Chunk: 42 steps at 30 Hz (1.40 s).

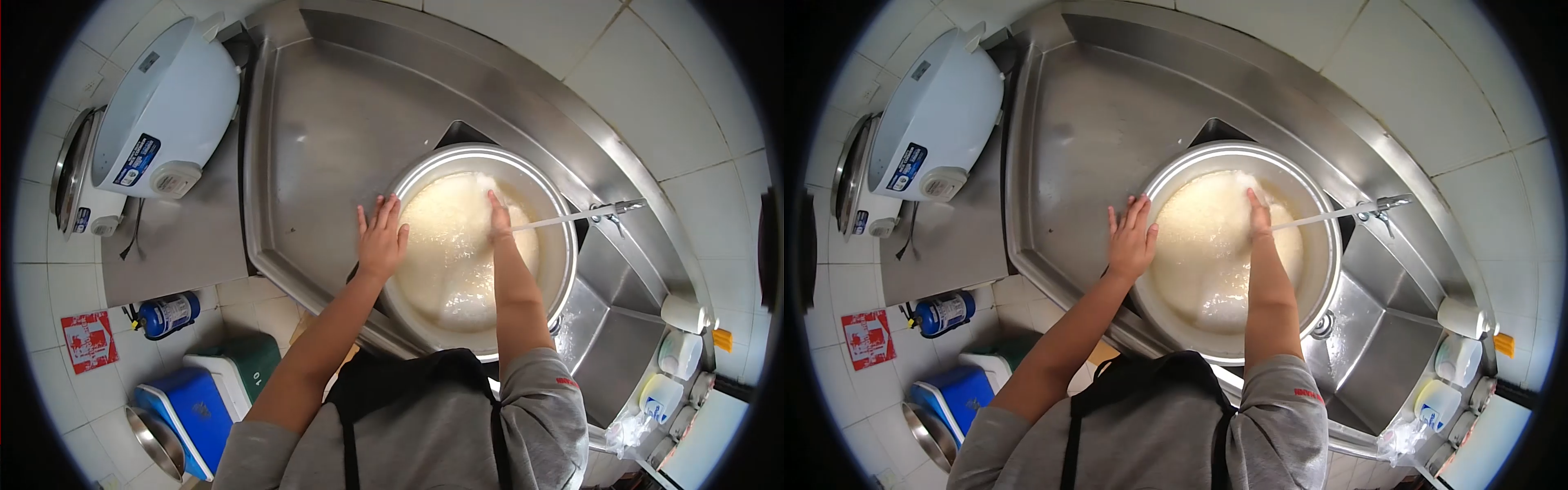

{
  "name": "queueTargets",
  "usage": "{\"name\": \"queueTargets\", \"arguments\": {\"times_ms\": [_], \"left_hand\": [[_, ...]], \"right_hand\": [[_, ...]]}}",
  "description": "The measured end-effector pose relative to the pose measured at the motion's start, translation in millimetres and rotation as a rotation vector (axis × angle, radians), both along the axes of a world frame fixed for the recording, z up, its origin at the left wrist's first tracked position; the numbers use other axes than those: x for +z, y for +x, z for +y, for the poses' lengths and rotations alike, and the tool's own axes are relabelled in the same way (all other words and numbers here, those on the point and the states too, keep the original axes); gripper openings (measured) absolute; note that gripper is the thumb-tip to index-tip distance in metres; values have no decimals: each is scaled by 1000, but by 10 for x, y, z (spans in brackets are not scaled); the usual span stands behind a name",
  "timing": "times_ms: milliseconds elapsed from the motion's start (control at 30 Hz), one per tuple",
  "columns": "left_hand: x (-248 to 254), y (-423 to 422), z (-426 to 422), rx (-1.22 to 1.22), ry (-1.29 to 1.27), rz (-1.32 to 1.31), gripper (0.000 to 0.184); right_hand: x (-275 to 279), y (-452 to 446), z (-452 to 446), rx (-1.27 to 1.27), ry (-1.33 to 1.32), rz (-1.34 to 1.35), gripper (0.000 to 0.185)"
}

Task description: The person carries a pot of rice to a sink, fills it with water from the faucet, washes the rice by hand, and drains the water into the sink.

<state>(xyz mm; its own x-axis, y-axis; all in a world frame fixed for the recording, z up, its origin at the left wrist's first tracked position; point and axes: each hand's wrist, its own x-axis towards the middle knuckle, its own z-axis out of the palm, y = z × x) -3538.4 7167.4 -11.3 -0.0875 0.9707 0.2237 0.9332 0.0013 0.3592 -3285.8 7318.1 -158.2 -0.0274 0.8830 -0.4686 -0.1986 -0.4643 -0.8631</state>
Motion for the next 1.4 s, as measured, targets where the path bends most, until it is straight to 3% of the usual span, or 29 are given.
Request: {"name": "queueTargets", "arguments": {"times_ms": [33,100,167,333,433,500,567,633,733,833,933,1000,1033,1133,1200,1400], "left_hand": [[3,-4,-5,-3,-4,-6,46],[10,-18,-8,-7,5,-10,46],[17,1,-4,-8,4,-20,46],[28,9,-15,-1,9,-32,46],[-11,0,-21,-4,8,-24,46],[-24,5,-18,-5,0,-14,46],[-50,-7,-14,-5,-16,-2,46],[-16,6,-19,-7,-7,-10,46],[-24,-4,-17,-1,-8,-16,46],[-15,-11,1,5,-16,-26,45],[-30,1,-14,3,-27,-28,45],[-35,-31,3,7,-20,-21,45],[-38,-35,6,8,-14,-20,45],[-16,-10,3,6,-19,-10,45],[-37,-17,4,7,-19,3,46],[11,-8,-9,2,-28,-12,50]], "right_hand": [[71,-134,-74,102,-178,93,67],[231,-458,-327,71,-225,152,70],[180,-626,-508,261,-443,312,76],[142,-735,-1074,727,-549,245,79],[449,-534,-1379,1044,-251,-142,75],[141,-297,-1621,1289,-189,-315,70],[232,-141,-1770,1449,-138,-511,64],[993,-138,-1821,1527,-88,-731,57],[663,129,-1874,1682,288,-1000,49],[646,158,-1810,1544,799,-1316,45],[466,28,-1457,1651,648,-1260,50],[311,-160,-1247,1512,325,-1303,50],[233,-258,-1130,1437,169,-1313,50],[40,-295,-767,1081,58,-1239,55],[-818,-102,-478,730,21,-1068,55],[6,464,95,1036,419,-1503,49]]}}
